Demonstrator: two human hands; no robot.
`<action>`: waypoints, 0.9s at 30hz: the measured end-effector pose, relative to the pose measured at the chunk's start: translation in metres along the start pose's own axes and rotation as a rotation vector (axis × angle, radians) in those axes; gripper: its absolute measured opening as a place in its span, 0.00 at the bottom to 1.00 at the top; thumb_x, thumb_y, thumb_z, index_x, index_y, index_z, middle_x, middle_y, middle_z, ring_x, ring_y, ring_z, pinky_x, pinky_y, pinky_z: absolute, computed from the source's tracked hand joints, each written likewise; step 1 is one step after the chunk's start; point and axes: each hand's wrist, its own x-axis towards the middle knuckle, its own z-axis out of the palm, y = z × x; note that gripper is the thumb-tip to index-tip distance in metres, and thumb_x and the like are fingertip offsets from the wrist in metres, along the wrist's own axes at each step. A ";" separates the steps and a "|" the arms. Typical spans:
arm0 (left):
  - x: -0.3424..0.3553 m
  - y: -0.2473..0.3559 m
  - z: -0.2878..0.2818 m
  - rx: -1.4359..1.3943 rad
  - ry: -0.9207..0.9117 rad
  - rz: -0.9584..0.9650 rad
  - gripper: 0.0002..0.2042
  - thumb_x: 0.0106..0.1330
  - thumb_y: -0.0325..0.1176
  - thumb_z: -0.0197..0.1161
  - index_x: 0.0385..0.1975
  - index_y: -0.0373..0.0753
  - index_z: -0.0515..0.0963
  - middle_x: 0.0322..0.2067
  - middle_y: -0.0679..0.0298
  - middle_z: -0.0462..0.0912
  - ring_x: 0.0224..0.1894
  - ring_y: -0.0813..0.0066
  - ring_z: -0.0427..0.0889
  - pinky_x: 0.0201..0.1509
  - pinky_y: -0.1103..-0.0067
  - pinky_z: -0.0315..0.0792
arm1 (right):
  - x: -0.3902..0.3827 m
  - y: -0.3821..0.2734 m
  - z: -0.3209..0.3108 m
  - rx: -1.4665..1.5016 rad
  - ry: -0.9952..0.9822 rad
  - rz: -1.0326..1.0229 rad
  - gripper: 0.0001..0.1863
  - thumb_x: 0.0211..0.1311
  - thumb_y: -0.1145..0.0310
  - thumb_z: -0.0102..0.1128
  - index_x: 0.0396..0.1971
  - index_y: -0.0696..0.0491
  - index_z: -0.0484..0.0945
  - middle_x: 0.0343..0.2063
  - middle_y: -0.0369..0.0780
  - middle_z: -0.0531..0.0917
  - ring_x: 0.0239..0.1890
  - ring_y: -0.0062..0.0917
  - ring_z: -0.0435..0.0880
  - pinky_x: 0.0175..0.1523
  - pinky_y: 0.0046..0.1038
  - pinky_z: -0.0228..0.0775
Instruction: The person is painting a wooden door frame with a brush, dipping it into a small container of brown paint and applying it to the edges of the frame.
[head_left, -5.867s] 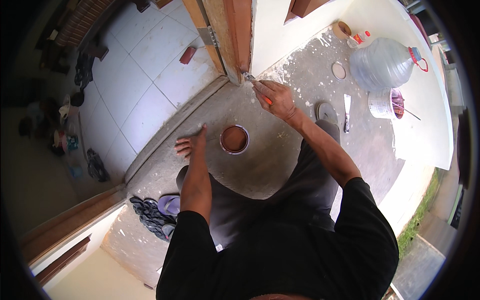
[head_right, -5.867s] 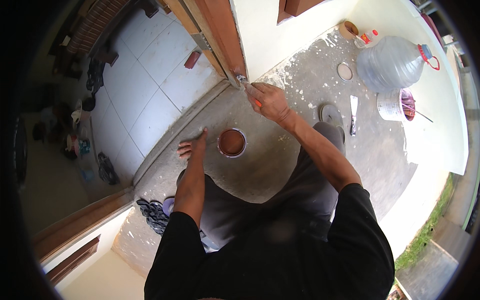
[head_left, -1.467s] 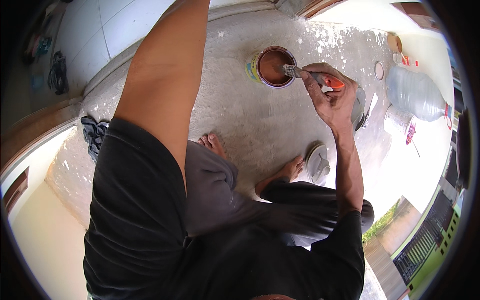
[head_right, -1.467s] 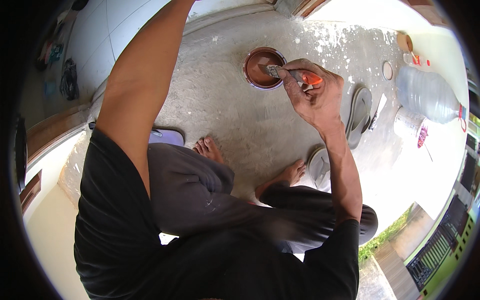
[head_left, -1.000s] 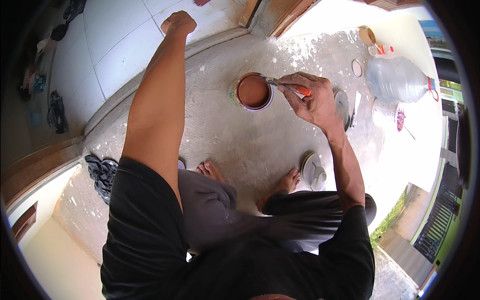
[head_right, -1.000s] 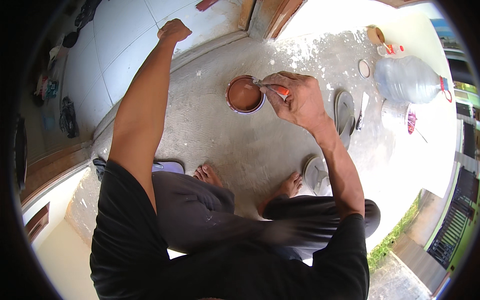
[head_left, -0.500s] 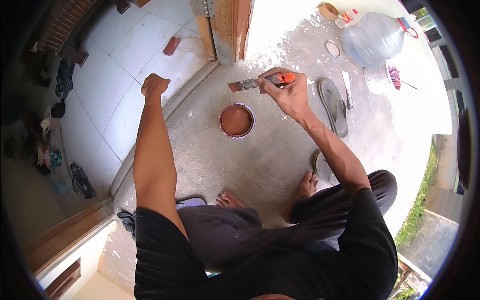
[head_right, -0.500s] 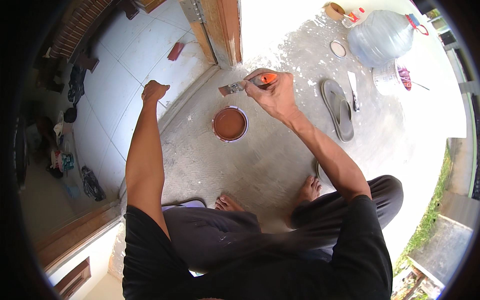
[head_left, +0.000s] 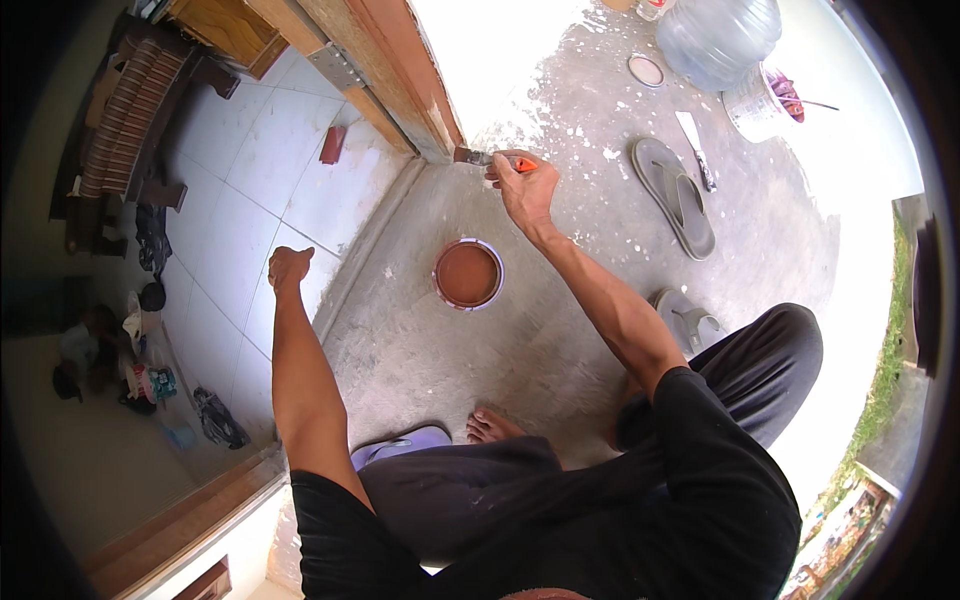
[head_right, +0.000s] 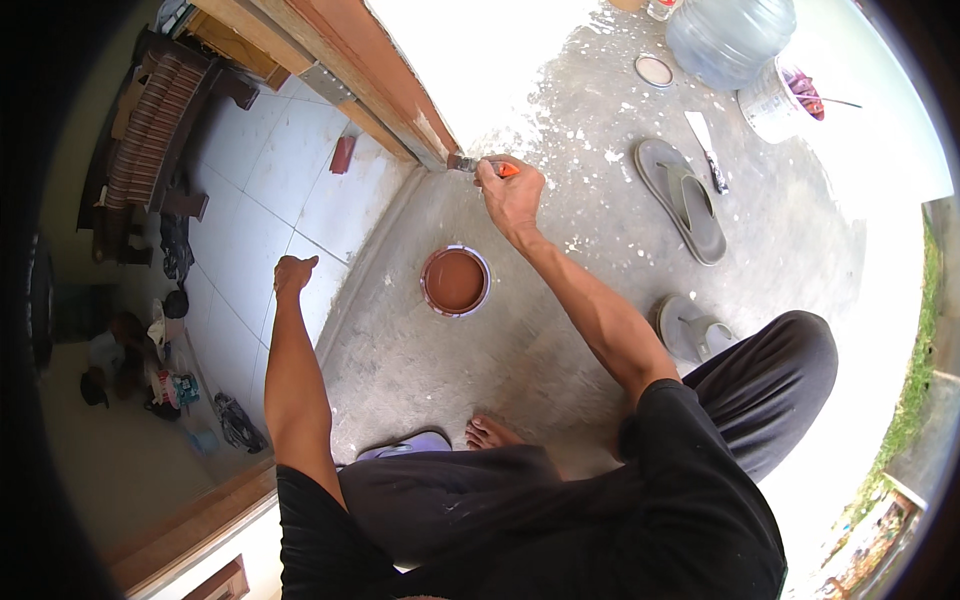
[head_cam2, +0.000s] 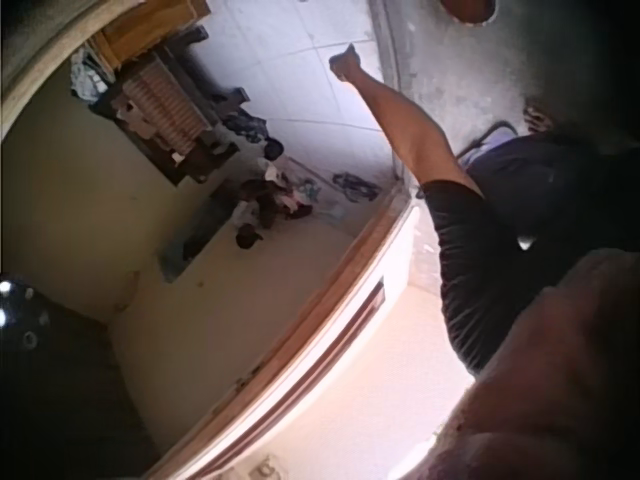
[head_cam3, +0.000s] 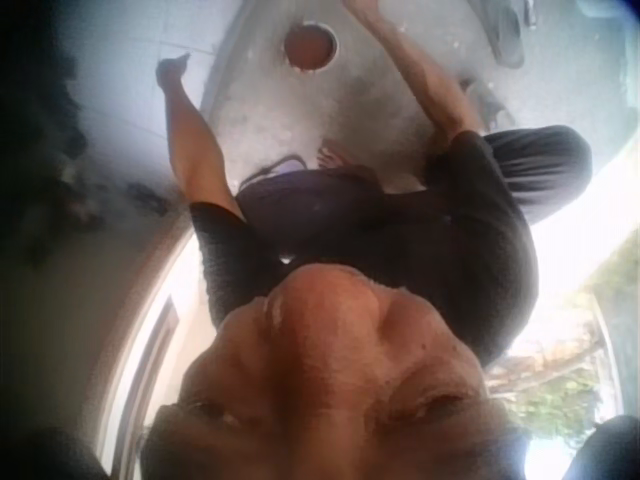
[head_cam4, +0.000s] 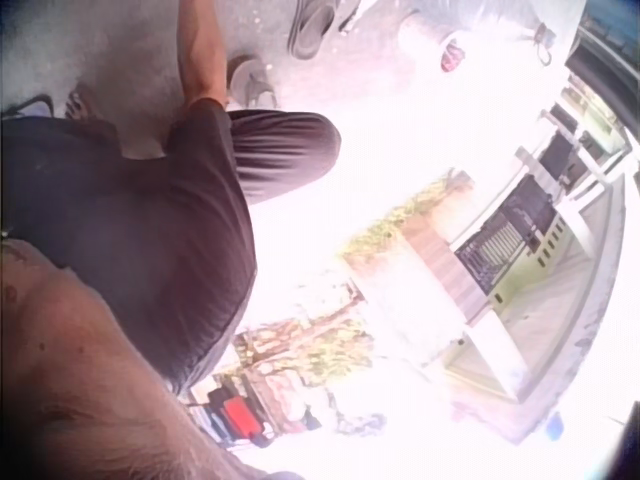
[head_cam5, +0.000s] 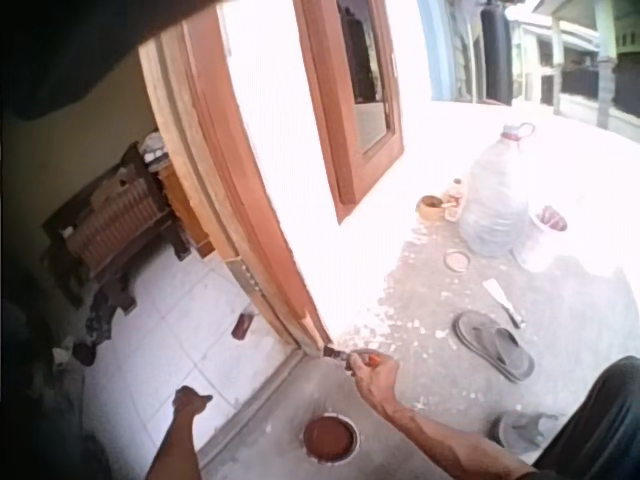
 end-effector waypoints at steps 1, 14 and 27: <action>0.001 -0.003 -0.001 -0.006 -0.019 -0.004 0.36 0.56 0.56 0.69 0.53 0.27 0.76 0.54 0.42 0.78 0.57 0.46 0.78 0.60 0.58 0.72 | 0.000 0.000 0.003 0.001 0.003 0.003 0.13 0.59 0.70 0.63 0.35 0.66 0.83 0.23 0.42 0.86 0.26 0.24 0.86 0.31 0.23 0.79; 0.004 -0.006 0.001 0.014 0.021 0.015 0.32 0.56 0.54 0.70 0.47 0.28 0.80 0.51 0.45 0.81 0.54 0.49 0.81 0.57 0.61 0.74 | 0.006 -0.020 -0.001 -0.419 -0.195 -0.673 0.11 0.58 0.70 0.65 0.40 0.56 0.86 0.28 0.46 0.87 0.26 0.32 0.87 0.34 0.29 0.77; -0.001 0.004 0.005 0.006 0.019 -0.002 0.32 0.56 0.53 0.70 0.48 0.28 0.79 0.52 0.44 0.81 0.55 0.49 0.80 0.59 0.63 0.74 | 0.010 -0.071 0.004 -0.187 -0.100 -0.931 0.12 0.58 0.76 0.67 0.43 0.57 0.85 0.32 0.44 0.88 0.29 0.21 0.86 0.33 0.21 0.77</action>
